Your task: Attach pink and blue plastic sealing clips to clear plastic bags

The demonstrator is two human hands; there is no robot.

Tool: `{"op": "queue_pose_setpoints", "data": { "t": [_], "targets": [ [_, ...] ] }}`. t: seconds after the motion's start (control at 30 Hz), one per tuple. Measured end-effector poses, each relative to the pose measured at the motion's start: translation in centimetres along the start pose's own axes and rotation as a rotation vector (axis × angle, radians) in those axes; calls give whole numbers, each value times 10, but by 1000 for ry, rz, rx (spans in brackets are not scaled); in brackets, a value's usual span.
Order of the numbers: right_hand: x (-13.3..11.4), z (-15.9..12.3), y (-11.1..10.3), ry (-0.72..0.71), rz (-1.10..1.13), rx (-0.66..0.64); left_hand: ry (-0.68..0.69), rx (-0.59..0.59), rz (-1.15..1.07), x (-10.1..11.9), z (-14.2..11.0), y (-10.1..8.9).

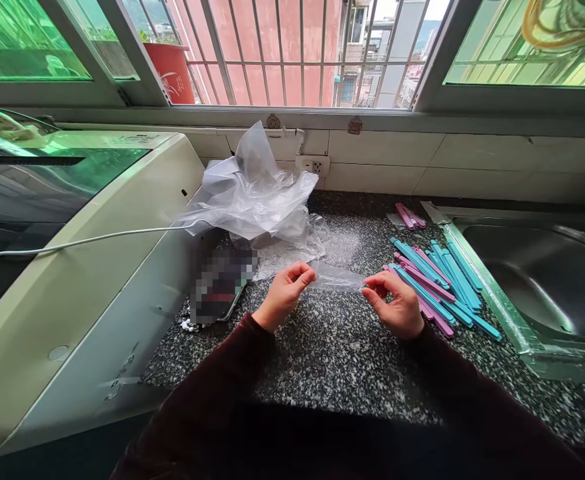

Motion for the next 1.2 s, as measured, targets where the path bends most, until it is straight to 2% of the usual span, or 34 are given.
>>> {"op": "queue_pose_setpoints", "data": {
  "t": [0.4,0.7,0.8,0.9,0.97,1.0,1.03,1.1,1.13,1.2],
  "targets": [
    [8,1,8,76,-42,-47,-21,49,-131,-4,-1,0],
    [4,-1,4,43,-70,22,-71,24,-200,-11,-3,5],
    [1,-2,3,30,-56,9,-61,54,-191,-10,-3,4],
    [2,-2,2,43,-30,26,-56,-2,-159,-10,-2,7],
    [3,-2,2,54,-34,48,-67,-25,-79,-11,-3,8],
    [4,-2,1,55,-43,57,-60,2,-3,-10,-3,5],
    [3,-2,1,52,-55,66,-26,48,96,-8,-3,2],
    [1,-2,1,37,-84,74,141,140,321,7,-5,-3],
    [-1,-3,2,24,-99,71,256,151,421,17,-6,-1],
    [-9,-4,5,-18,-125,46,456,88,546,36,-10,11]
  ]
}}
Point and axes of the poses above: each hand's wrist, its own z-axis towards the middle knuckle, its own y-axis out of the palm, x = y × z, the point moved 6 cm from there along z, towards the middle knuckle, and after that the axes turned 13 degrees about y, right-handed, at the moved point
